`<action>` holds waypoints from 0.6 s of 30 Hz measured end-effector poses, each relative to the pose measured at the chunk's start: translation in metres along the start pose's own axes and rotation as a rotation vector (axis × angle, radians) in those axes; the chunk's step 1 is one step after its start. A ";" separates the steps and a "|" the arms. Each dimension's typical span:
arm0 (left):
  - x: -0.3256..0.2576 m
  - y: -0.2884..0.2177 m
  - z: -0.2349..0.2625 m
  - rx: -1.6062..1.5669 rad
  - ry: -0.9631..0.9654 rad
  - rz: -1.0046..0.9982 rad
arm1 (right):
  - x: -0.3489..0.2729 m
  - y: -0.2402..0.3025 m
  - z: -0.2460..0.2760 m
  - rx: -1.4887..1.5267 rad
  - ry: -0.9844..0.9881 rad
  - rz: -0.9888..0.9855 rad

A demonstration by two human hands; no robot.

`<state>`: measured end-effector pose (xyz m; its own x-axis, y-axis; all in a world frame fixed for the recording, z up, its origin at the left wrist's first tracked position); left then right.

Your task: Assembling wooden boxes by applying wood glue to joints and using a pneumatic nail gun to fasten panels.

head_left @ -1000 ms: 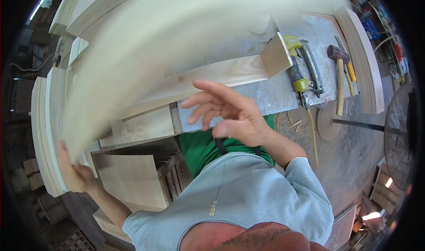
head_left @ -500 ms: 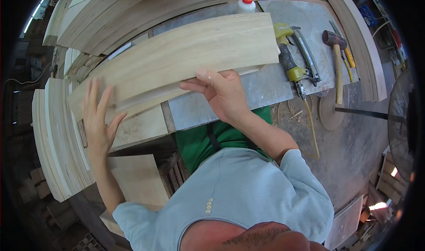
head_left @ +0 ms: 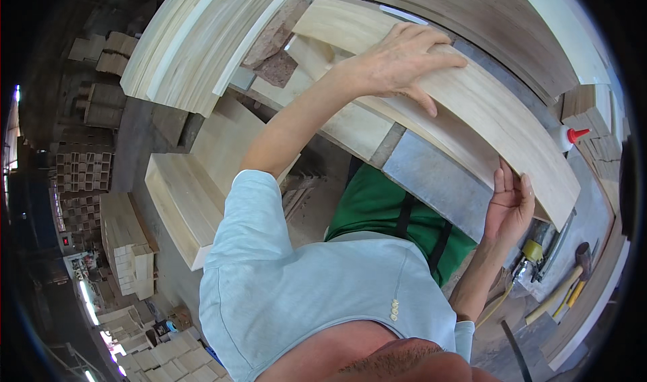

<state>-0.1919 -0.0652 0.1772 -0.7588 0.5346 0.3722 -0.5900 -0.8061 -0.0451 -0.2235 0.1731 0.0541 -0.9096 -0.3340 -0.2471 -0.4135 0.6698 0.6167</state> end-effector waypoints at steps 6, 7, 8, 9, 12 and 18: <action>-0.005 -0.001 -0.006 0.023 0.113 0.107 | -0.009 -0.008 -0.006 0.030 0.106 -0.037; -0.006 0.002 -0.010 -0.033 0.142 0.146 | -0.009 -0.010 -0.004 -0.015 0.075 -0.021; -0.007 0.003 -0.013 -0.029 0.162 0.167 | -0.009 -0.013 -0.003 -0.006 0.062 -0.058; -0.005 -0.001 -0.013 -0.054 0.155 0.158 | -0.007 -0.013 -0.004 -0.036 0.050 -0.061; -0.003 -0.009 -0.015 -0.080 0.156 0.177 | -0.007 -0.014 -0.006 0.069 0.019 -0.077; 0.001 -0.008 -0.017 -0.109 0.158 0.242 | -0.007 -0.008 -0.015 0.050 0.092 -0.129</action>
<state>-0.1928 -0.0538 0.1622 -0.9095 0.3699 0.1897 -0.4062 -0.8876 -0.2170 -0.2133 0.1598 0.0619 -0.8422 -0.4772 -0.2512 -0.5304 0.6490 0.5455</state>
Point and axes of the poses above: each hand's wrist, its own x-axis towards the middle knuckle, its own z-axis out of the back of the hand, y = z × x, the point moved 10 cm from there along x, towards the middle knuckle, and after that the axes turned 9 degrees about -z, right-handed, at the moved point
